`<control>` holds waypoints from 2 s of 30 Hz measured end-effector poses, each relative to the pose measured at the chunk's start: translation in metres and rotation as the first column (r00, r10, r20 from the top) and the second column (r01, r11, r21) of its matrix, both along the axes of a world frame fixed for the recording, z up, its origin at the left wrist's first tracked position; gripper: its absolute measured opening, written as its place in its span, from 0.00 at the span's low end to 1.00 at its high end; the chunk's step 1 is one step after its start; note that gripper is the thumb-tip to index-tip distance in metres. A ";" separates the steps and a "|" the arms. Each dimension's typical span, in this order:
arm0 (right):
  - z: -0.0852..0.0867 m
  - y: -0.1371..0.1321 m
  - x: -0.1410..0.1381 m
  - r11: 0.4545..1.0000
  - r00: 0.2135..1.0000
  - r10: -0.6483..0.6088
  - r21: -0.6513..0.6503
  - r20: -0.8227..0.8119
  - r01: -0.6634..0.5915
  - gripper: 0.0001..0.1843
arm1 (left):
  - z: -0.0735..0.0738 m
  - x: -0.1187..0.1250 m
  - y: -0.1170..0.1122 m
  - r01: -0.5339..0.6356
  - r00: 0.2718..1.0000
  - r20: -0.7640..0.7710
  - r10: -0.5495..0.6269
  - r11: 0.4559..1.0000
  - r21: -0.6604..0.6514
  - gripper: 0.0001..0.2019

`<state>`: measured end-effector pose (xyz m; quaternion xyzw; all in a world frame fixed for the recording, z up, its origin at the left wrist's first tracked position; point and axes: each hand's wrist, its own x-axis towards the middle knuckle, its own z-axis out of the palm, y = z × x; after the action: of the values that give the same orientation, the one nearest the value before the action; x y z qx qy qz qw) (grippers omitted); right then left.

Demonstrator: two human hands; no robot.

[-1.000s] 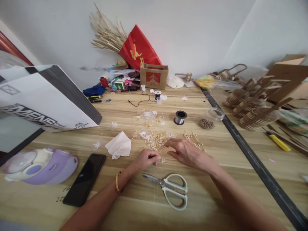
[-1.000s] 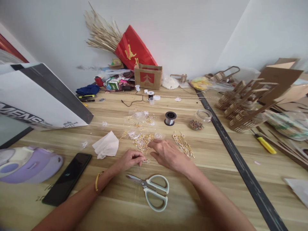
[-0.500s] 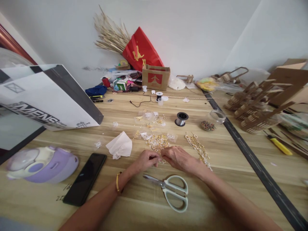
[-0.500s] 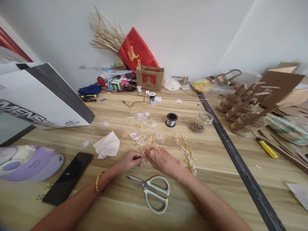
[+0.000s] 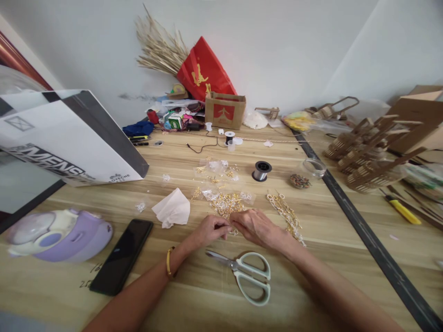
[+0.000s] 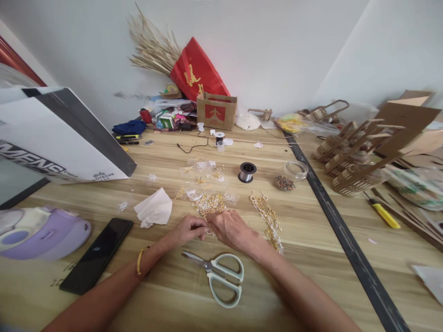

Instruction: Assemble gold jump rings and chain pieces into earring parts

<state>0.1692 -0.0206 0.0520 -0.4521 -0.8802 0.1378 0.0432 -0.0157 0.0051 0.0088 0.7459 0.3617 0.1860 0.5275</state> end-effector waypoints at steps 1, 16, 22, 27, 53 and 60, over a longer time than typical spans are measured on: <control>-0.001 0.000 0.000 1.000 1.000 -0.001 0.005 0.003 0.001 0.11 | 0.000 0.000 0.000 -0.003 1.000 0.000 0.003 1.000 0.001 0.14; 0.004 -0.001 -0.001 1.000 0.999 -0.003 0.010 0.034 0.003 0.10 | -0.004 -0.003 0.003 -0.002 0.995 0.102 0.012 0.995 -0.097 0.11; 0.003 -0.002 0.000 1.000 1.000 -0.011 0.016 0.008 0.011 0.10 | -0.005 -0.006 0.006 0.011 0.992 0.124 0.001 0.996 -0.092 0.14; 0.001 -0.002 -0.001 1.000 1.000 -0.004 0.005 0.020 0.004 0.10 | -0.005 -0.004 0.003 -0.011 0.991 0.133 0.026 0.994 -0.110 0.13; 0.014 -0.001 0.007 0.993 0.996 -0.034 -0.113 -0.084 0.024 0.09 | -0.009 -0.005 0.002 -0.018 0.990 0.134 0.037 0.991 -0.135 0.10; 0.014 0.001 0.009 0.991 0.994 0.064 -0.108 -0.084 -0.073 0.09 | -0.002 -0.004 0.002 -0.066 0.993 0.097 0.066 0.998 -0.006 0.10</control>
<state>0.1784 -0.0194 0.0663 -0.4172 -0.8838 0.2059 0.0487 -0.0197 0.0071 0.0066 0.7230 0.3604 0.2387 0.5389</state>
